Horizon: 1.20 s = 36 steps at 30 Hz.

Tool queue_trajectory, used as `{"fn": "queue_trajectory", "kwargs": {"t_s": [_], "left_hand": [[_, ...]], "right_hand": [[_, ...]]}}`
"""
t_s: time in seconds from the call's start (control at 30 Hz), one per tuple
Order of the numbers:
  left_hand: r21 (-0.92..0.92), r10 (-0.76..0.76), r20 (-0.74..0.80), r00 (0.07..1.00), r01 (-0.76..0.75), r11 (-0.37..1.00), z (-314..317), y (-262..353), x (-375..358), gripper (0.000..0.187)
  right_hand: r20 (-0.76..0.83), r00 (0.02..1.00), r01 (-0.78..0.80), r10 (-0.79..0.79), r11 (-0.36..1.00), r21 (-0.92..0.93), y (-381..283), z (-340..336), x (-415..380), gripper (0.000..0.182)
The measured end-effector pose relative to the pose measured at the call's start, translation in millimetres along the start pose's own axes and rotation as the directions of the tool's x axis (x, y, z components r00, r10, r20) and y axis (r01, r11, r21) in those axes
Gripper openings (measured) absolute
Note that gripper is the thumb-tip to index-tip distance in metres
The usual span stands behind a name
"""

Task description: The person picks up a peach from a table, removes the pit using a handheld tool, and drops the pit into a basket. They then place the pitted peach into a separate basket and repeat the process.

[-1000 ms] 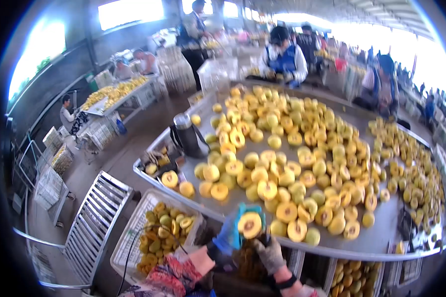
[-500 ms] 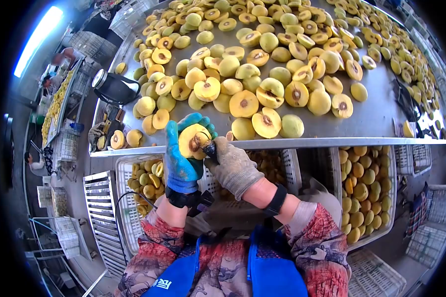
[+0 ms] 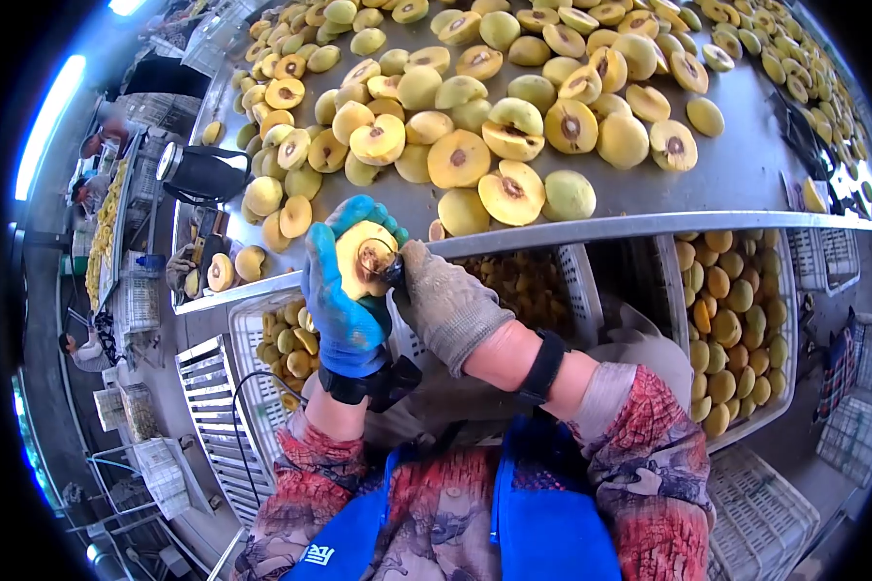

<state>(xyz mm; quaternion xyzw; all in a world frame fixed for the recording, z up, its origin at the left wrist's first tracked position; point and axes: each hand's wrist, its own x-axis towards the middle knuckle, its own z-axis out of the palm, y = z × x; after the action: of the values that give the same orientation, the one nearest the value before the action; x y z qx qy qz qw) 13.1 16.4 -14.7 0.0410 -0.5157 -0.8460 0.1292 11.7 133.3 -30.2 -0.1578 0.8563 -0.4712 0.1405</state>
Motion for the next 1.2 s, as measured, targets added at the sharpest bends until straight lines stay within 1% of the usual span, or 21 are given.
{"fn": "queue_trajectory", "kwargs": {"t_s": [0.03,0.07,0.13,0.17,0.2,0.23,0.27,0.3,0.33,0.4,0.53,0.63,0.73,0.8,0.83,0.93,1.0,1.07,1.1,1.17,1.2], "left_hand": [[-0.002,0.008,-0.026,1.000,-0.008,1.000,4,2,-2,0.043],[0.014,0.014,-0.012,1.000,-0.014,1.000,3,1,-2,0.043],[0.047,0.027,0.014,1.000,-0.028,0.999,-1,1,-3,0.043],[0.009,0.002,0.023,1.000,-0.002,1.000,0,3,-5,0.043],[0.035,-0.002,0.017,1.000,0.001,0.999,0,4,-6,0.043],[0.061,-0.005,0.013,1.000,0.004,0.998,0,5,-7,0.043],[0.084,-0.005,0.008,1.000,0.004,0.996,0,5,-9,0.043],[0.079,0.002,0.060,0.998,-0.007,0.997,-4,5,-8,0.042],[0.113,0.021,0.067,0.998,-0.028,0.993,-3,4,-8,0.041],[0.180,0.057,0.081,0.995,-0.070,0.981,-2,5,-10,0.040],[0.235,0.022,0.090,0.996,-0.043,0.971,-4,7,-8,0.038],[0.429,-0.013,0.150,0.989,-0.053,0.902,-6,12,-5,0.042],[0.410,-0.137,0.166,0.976,0.058,0.910,-5,18,-2,0.044],[0.149,-0.154,0.161,0.975,0.131,0.980,-3,17,0,0.038],[0.012,-0.160,0.161,0.974,0.160,0.987,-2,18,0,0.036],[0.088,0.032,0.188,0.982,-0.050,0.995,6,12,-5,0.033],[0.072,-0.029,0.208,0.978,0.014,0.997,0,11,-6,0.029],[0.060,-0.091,0.223,0.971,0.080,0.995,-2,12,-8,0.028],[0.088,-0.102,0.235,0.967,0.083,0.993,-4,13,-7,0.027],[0.140,-0.126,0.258,0.958,0.092,0.986,-7,12,-6,0.025],[0.134,-0.139,0.266,0.954,0.106,0.985,-8,12,-6,0.024]], "right_hand": [[0.005,1.000,0.011,-0.012,1.000,0.016,5,3,1,0.039],[0.012,1.000,0.023,-0.023,0.999,0.033,8,6,1,0.046],[0.008,1.000,0.017,-0.018,0.996,0.082,7,7,-1,0.043],[0.004,1.000,0.021,-0.021,0.995,0.099,6,7,-4,0.043],[-0.001,1.000,0.025,-0.025,0.993,0.115,6,9,-5,0.043],[-0.043,0.997,0.071,-0.066,0.991,0.118,9,14,-4,0.043],[-0.026,0.998,0.056,-0.053,0.990,0.126,8,14,-5,0.043],[-0.010,0.999,0.044,-0.043,0.990,0.132,5,12,-6,0.044],[0.007,0.999,0.032,-0.033,0.990,0.138,2,10,-8,0.044],[0.095,0.995,-0.055,0.042,0.989,0.140,0,6,-5,0.044],[0.237,0.965,-0.161,0.112,0.967,0.197,-9,-4,-7,0.046],[0.209,0.974,-0.129,0.091,0.977,0.172,-11,-3,-11,0.050],[0.228,0.964,-0.170,0.137,0.977,0.132,-6,5,-10,0.054],[0.317,0.932,-0.269,0.175,0.921,0.282,-12,-7,-11,0.055],[0.369,0.911,-0.319,0.186,0.884,0.342,-17,-14,-10,0.055],[0.529,0.823,-0.487,0.206,0.736,0.470,-29,-33,-10,0.051],[0.342,0.930,-0.275,0.133,0.870,0.409,-6,-2,-15,0.052],[0.329,0.933,-0.265,0.144,0.895,0.359,-4,3,-18,0.052],[0.407,0.891,-0.356,0.202,0.866,0.350,-15,-11,-18,0.053],[0.541,0.808,-0.497,0.233,0.764,0.413,-24,-26,-21,0.052],[0.596,0.777,-0.546,0.201,0.685,0.481,-25,-30,-23,0.052]]}}
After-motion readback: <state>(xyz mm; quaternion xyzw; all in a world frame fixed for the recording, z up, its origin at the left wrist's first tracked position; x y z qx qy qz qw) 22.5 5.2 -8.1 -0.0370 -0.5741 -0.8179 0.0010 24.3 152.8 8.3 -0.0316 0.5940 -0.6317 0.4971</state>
